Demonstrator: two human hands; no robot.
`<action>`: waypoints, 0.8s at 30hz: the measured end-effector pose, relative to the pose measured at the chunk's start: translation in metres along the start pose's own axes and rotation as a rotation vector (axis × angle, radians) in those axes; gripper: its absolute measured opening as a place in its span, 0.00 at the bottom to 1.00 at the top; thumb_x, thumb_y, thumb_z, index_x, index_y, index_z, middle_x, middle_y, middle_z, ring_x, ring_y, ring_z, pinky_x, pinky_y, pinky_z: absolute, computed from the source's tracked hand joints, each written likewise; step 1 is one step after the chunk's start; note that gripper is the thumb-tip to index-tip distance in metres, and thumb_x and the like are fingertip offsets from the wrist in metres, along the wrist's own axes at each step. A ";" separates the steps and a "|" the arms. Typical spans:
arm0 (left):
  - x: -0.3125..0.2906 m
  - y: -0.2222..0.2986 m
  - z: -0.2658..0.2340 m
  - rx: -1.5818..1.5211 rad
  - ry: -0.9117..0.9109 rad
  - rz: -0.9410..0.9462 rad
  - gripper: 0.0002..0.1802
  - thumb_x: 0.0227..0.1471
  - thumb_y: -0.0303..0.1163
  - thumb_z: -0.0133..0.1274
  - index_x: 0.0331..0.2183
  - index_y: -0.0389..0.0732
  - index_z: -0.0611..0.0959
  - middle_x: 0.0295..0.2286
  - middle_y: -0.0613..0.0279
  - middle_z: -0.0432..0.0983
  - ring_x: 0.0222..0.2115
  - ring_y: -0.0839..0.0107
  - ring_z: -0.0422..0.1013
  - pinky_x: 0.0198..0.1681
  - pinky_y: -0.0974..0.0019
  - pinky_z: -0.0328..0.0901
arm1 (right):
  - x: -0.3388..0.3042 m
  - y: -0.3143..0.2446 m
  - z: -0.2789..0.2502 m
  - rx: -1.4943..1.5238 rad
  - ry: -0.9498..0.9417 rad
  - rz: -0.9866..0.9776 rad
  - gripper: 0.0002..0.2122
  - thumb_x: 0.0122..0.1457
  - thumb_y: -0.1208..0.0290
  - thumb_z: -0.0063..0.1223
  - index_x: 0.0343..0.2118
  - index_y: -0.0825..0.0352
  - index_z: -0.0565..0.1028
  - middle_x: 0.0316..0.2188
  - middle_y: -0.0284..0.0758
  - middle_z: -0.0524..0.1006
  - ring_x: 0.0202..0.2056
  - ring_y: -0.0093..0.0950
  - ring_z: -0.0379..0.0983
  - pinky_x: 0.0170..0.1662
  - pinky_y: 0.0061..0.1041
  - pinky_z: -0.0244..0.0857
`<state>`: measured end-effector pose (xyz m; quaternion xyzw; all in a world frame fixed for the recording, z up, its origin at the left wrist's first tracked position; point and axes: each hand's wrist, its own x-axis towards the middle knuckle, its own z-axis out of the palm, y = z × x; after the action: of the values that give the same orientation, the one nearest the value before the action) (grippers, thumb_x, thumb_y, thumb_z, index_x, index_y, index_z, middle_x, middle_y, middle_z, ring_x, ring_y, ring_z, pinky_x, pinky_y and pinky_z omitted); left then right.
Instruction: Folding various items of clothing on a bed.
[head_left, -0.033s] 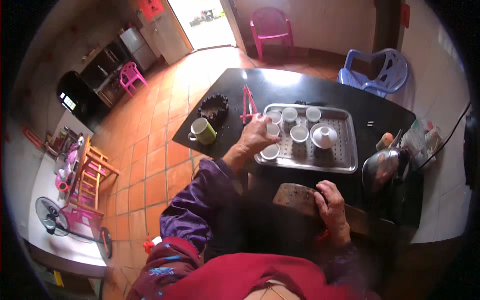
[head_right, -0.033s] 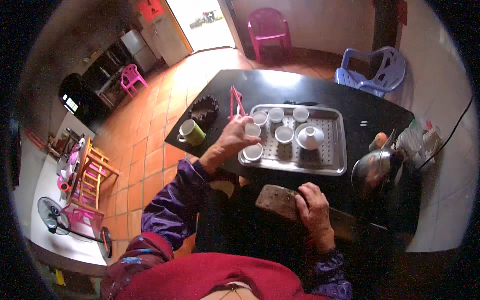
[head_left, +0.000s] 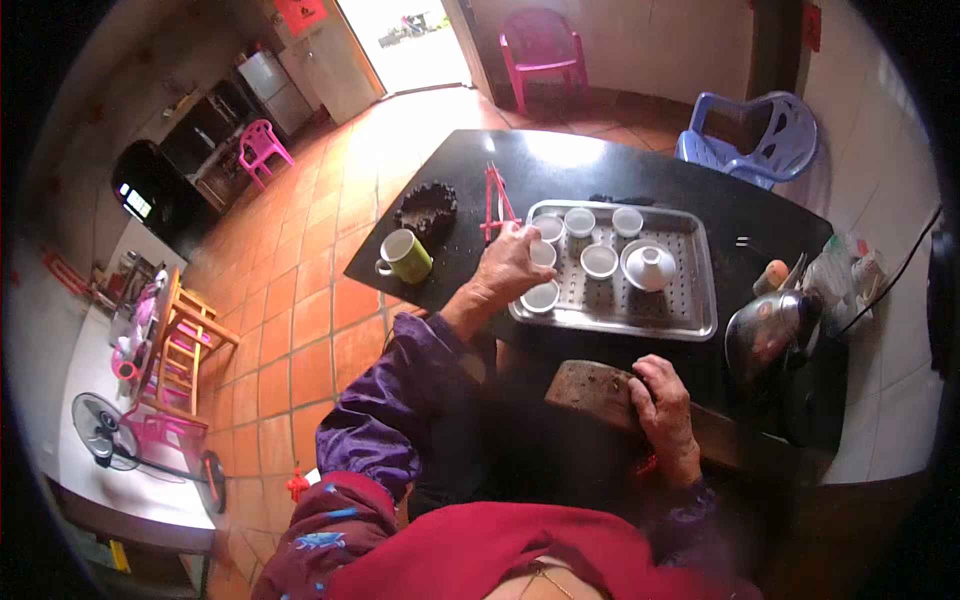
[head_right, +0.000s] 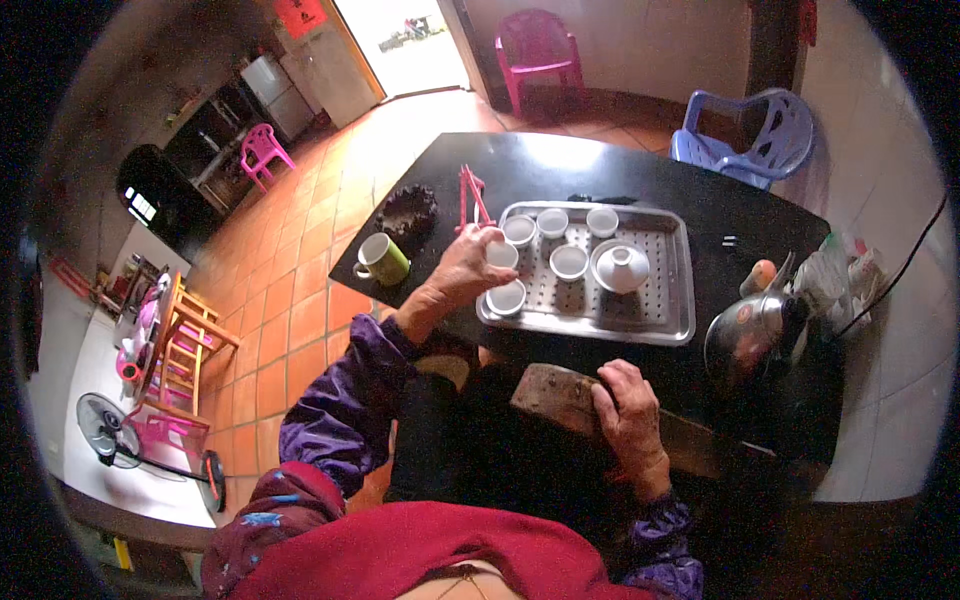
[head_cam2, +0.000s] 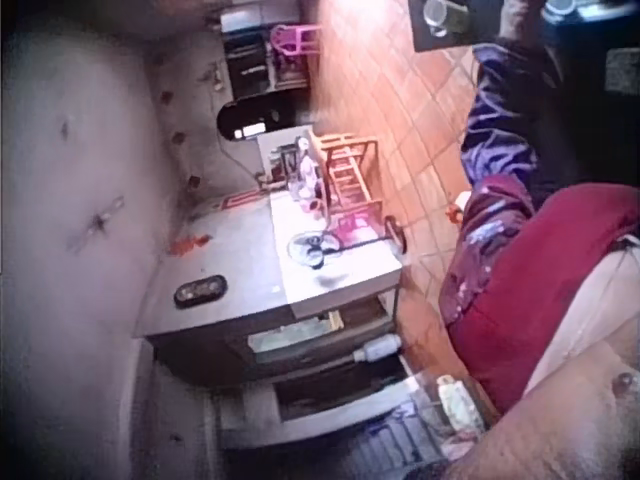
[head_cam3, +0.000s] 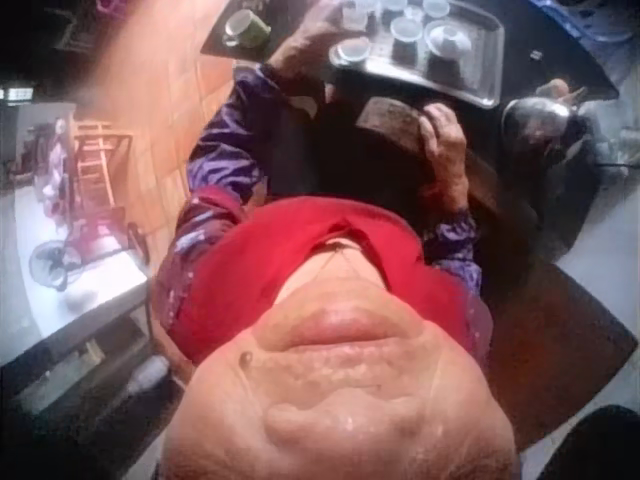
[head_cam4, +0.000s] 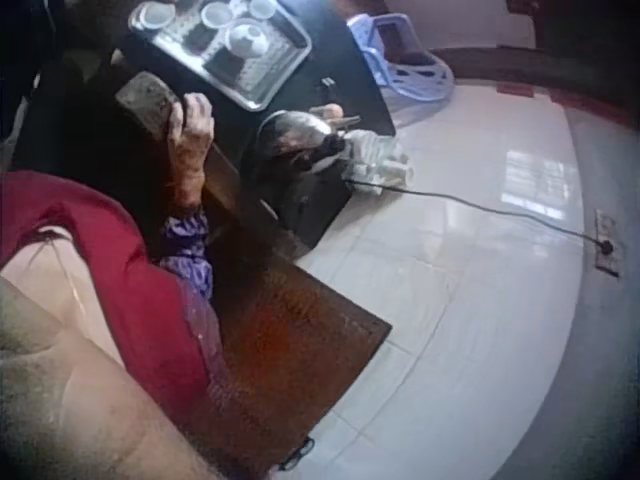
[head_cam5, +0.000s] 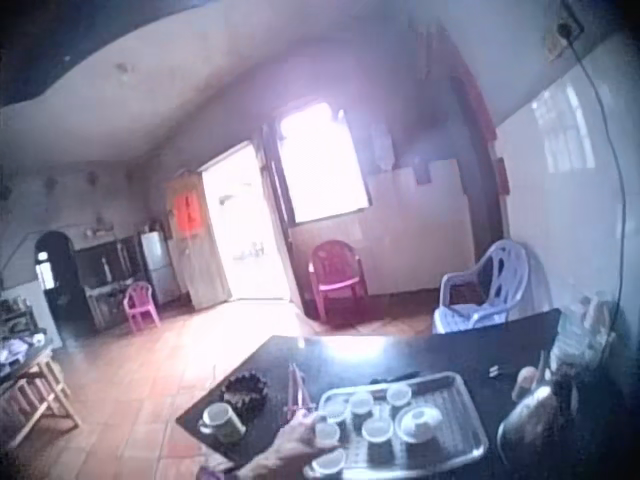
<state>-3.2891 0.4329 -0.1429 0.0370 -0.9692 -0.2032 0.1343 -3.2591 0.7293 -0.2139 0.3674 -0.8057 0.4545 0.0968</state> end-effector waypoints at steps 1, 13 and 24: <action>-0.004 -0.002 -0.001 -0.002 0.009 0.002 0.32 0.30 0.41 0.62 0.40 0.37 0.72 0.37 0.45 0.63 0.39 0.51 0.65 0.42 0.59 0.62 | -0.001 0.001 0.000 -0.020 0.004 -0.006 0.09 0.50 0.73 0.49 0.34 0.69 0.70 0.36 0.42 0.70 0.39 0.39 0.68 0.40 0.32 0.61; -0.023 -0.015 -0.002 0.090 -0.136 -0.075 0.29 0.31 0.36 0.61 0.39 0.37 0.73 0.36 0.48 0.64 0.38 0.58 0.66 0.42 0.65 0.63 | -0.003 0.008 0.003 -0.031 0.009 0.018 0.09 0.50 0.71 0.49 0.34 0.68 0.70 0.36 0.42 0.71 0.39 0.38 0.68 0.41 0.31 0.62; -0.014 -0.007 0.002 0.398 -0.234 0.142 0.25 0.30 0.29 0.58 0.37 0.39 0.71 0.35 0.47 0.63 0.33 0.48 0.68 0.37 0.57 0.65 | 0.001 0.006 0.002 -0.009 0.013 0.011 0.09 0.49 0.73 0.51 0.33 0.70 0.71 0.36 0.42 0.71 0.39 0.38 0.68 0.43 0.30 0.63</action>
<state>-3.2765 0.4288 -0.1511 -0.0292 -0.9993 -0.0010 0.0252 -3.2638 0.7288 -0.2185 0.3598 -0.8091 0.4536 0.1012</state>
